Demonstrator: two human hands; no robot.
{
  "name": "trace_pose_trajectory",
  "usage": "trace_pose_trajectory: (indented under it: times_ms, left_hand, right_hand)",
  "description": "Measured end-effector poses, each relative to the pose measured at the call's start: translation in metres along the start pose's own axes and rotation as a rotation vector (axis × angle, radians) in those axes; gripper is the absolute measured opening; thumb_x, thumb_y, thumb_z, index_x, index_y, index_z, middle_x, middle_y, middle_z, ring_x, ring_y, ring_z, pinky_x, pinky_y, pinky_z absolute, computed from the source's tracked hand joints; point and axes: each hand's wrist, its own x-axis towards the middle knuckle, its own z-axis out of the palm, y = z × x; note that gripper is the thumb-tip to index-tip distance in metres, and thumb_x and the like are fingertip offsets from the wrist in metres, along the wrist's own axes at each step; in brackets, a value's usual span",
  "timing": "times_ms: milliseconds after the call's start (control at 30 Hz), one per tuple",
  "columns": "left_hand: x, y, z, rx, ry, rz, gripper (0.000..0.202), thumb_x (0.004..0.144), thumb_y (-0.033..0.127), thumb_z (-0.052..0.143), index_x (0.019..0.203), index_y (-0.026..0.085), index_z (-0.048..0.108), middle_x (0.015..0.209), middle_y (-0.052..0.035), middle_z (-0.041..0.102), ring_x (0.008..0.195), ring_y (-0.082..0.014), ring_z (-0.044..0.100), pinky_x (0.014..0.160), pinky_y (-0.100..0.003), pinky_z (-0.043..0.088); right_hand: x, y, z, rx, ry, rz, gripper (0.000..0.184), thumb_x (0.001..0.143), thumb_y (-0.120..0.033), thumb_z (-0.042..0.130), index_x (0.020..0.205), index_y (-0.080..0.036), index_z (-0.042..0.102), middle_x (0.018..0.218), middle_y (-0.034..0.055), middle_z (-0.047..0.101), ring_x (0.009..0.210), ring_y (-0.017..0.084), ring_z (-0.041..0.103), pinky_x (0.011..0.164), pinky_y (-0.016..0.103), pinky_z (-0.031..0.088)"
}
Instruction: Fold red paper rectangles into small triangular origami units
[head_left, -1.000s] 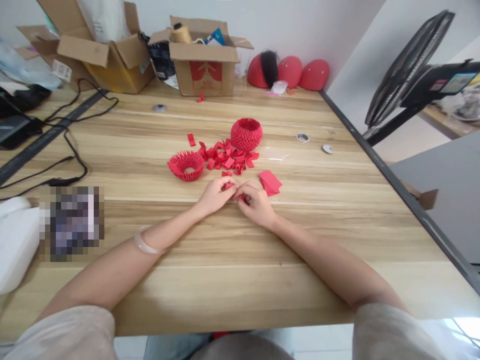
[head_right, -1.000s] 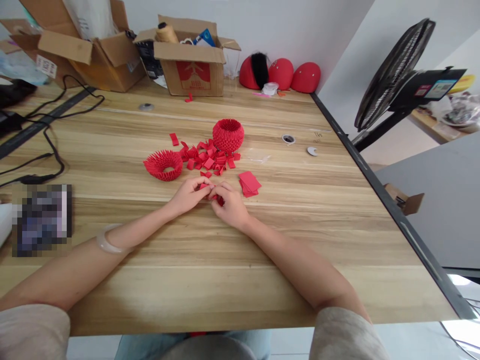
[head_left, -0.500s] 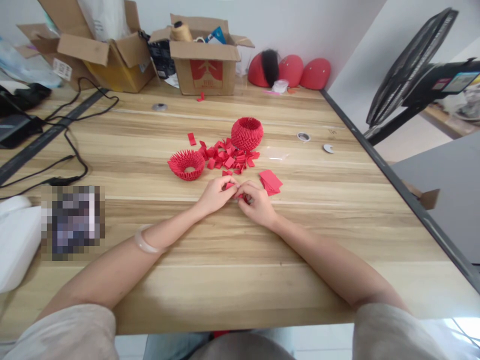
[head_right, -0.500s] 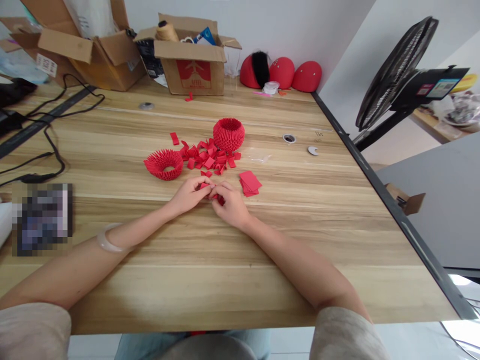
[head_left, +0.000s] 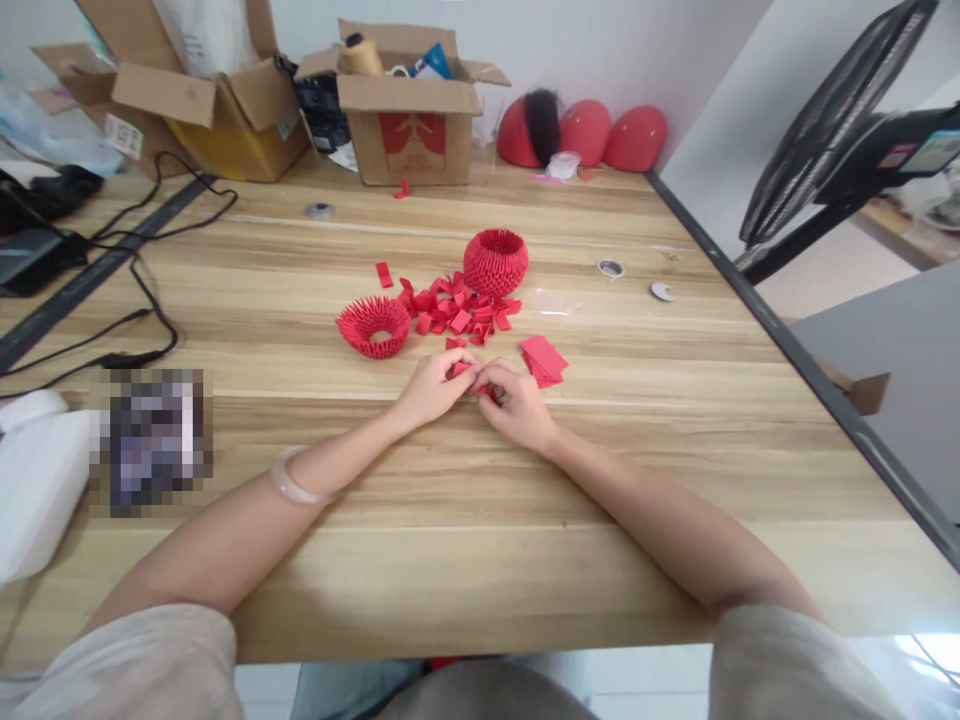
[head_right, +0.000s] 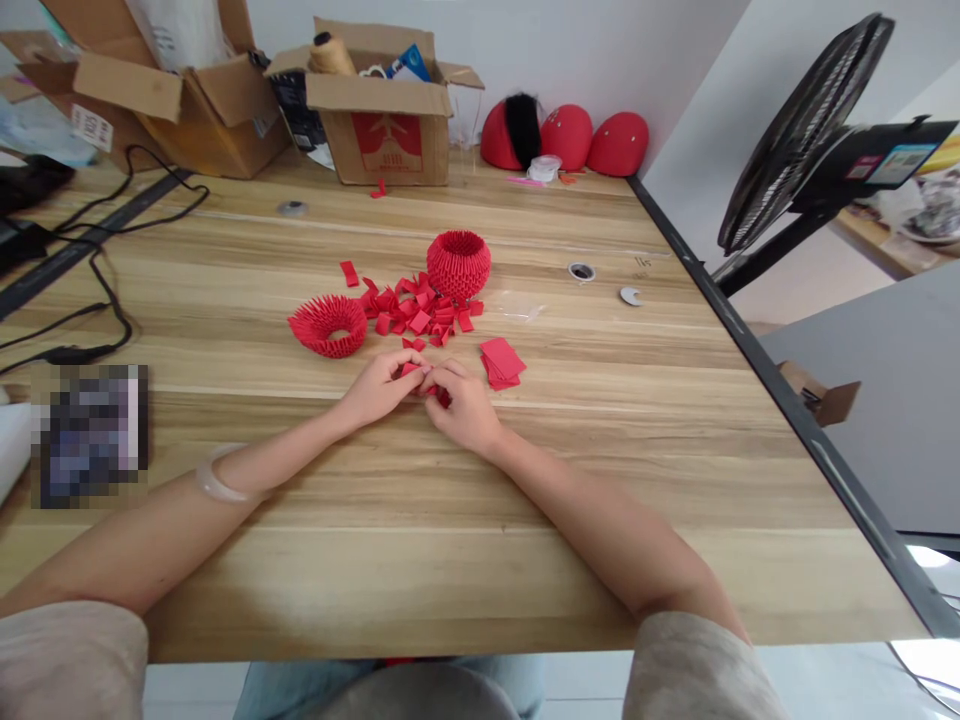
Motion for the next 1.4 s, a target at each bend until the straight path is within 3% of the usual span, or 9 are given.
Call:
trace_pose_trajectory:
  times_ms: [1400]
  left_hand:
    - [0.0006,-0.0043,0.0012,0.012,0.005,0.027,0.02,0.081,0.03,0.049,0.081,0.014,0.06,0.063,0.0008,0.052,0.058,-0.0099,0.043,0.053,-0.02,0.033]
  right_hand:
    - [0.0005,-0.0006,-0.001,-0.017,-0.018,0.026,0.016,0.066,-0.005,0.048,0.07,-0.017,0.058,0.078,0.003,0.056,0.063,0.011,0.049,0.06,0.024,0.043]
